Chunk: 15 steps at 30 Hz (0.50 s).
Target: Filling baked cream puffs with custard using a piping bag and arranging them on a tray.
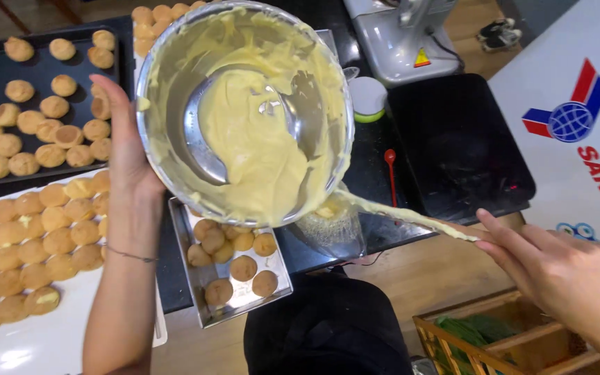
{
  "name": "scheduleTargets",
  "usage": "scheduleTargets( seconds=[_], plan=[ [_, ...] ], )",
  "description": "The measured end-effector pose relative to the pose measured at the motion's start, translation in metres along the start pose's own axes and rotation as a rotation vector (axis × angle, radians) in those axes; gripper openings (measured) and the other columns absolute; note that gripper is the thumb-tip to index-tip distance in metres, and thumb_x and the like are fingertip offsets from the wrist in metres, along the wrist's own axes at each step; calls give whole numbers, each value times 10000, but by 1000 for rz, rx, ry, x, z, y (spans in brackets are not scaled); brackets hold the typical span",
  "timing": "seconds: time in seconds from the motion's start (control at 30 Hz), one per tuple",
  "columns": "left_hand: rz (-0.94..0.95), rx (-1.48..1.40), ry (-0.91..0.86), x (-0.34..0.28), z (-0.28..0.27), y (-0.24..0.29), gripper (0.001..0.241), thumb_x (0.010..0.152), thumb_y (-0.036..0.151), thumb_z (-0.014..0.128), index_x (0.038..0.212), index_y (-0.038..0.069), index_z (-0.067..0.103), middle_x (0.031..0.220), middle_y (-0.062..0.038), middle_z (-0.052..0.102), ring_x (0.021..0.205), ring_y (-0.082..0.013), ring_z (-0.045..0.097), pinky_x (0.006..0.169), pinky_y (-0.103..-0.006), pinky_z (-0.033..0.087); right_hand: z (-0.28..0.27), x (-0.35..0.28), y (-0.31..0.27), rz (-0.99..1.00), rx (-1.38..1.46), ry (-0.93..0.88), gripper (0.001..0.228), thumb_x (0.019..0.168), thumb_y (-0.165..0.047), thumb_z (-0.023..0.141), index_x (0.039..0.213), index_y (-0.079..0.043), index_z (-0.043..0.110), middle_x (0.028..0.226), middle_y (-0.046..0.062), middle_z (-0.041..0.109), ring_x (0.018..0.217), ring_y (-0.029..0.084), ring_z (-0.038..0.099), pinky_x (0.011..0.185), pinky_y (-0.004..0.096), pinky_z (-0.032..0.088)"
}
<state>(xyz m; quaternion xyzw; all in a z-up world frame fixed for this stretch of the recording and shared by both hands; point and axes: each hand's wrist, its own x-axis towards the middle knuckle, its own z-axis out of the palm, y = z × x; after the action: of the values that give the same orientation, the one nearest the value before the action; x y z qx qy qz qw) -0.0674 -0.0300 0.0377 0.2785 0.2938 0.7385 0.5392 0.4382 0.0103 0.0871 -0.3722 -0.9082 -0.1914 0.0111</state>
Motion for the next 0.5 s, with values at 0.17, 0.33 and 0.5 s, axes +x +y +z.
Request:
scheduleTargets(
  seconds=[0.17,0.33,0.5],
  plan=[
    [63,72,49,-17,-22,26,977,914,715,615,1536,-30,504,1499,-138,622,1336,-232,655,1186,-413,565,24,-7,-3,110,59,-21,356,896,-408,697,1212,-262,772,609,-19,624,477,187,617,439,368,462],
    [142,-447,190,4,-21,11,1002,949,740,535,1461,-121,524,1461,-254,600,1318,-379,605,1163,-529,514,75,-64,12,388,351,-212,369,897,-423,741,1219,-247,786,655,51,684,453,209,627,494,341,498],
    [224,-287,25,61,-1,-49,1053,896,775,477,1528,-66,528,1594,-213,551,1514,-370,526,1321,-509,439,133,-153,58,844,1004,-337,308,983,-253,724,1159,-38,857,681,144,648,594,214,544,525,340,487]
  ],
)
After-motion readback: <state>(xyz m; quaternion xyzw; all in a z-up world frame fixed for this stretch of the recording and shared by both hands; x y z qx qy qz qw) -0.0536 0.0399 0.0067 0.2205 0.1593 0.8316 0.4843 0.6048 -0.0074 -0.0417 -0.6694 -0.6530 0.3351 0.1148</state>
